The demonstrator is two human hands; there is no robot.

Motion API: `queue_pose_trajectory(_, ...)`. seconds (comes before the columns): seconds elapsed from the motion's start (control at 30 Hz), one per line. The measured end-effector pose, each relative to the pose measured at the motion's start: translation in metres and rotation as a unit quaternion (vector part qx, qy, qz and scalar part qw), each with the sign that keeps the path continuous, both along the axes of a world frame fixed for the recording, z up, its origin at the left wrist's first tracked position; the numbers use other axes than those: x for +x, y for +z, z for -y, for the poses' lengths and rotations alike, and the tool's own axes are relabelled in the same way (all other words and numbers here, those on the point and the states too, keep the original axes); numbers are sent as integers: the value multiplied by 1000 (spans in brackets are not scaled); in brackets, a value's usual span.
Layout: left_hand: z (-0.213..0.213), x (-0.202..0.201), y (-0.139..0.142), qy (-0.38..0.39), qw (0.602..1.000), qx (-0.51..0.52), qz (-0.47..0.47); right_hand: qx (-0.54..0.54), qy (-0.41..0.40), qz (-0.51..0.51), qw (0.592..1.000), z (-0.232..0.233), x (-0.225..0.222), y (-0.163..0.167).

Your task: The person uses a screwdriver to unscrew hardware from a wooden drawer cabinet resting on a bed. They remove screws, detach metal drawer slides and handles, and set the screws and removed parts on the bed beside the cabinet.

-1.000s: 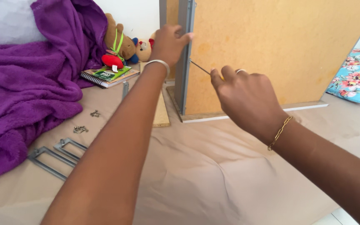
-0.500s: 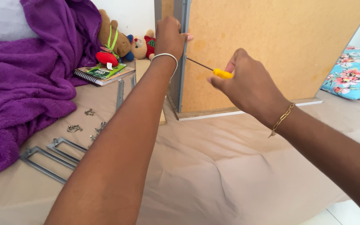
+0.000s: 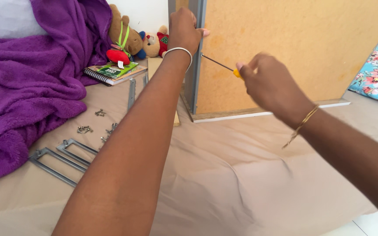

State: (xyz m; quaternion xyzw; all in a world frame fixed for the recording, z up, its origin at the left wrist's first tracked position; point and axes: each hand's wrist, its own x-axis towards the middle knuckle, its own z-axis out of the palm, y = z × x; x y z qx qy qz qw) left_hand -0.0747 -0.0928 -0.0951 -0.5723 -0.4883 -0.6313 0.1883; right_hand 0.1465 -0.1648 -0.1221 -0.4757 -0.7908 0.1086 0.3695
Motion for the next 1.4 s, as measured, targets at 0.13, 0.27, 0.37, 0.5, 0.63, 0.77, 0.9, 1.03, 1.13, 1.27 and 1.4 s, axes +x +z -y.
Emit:
queue_pose_trajectory(0.13, 1, 0, 2, 14, 999, -50, 11, 17, 51, -24, 998, -7, 10, 3)
queue_pose_trajectory(0.27, 0, 5, 1, 35, 999, -11, 18, 410, 1, 192, 891, 2, 16, -9)
queue_pose_trajectory(0.37, -1, 5, 2, 38, 998, -39, 25, 477, -22, 273, 835, 8, 14, -11)
queue_pose_trajectory(0.5, -2, 4, 5, 46, 996, -73, 26, 160, -66, 205, 963, 6, 5, -6)
queue_pose_trajectory(0.63, -2, 6, 3, 37, 997, -64, 32, -18, 29, -51, 998, -3, 6, -2)
queue_pose_trajectory(0.77, 1, 6, 2, 43, 998, -44, 27, 184, 38, 69, 980, -5, 11, -7)
queue_pose_trajectory(0.9, 0, 7, 1, 46, 996, -66, 37, 513, 71, 216, 828, 1, 17, -6)
queue_pose_trajectory(1.03, -1, 6, 1, 52, 996, -65, 26, 522, 21, 275, 807, 8, 18, -6)
queue_pose_trajectory(1.13, 0, 5, 3, 50, 996, -69, 28, 274, -11, 188, 943, 8, 6, -14)
queue_pose_trajectory(1.27, 2, 6, 5, 47, 997, -62, 23, -66, 25, -19, 997, -7, 2, -7)
queue_pose_trajectory(1.4, 6, 6, 7, 45, 989, -141, 26, -93, 63, -74, 991, -15, 12, -3)
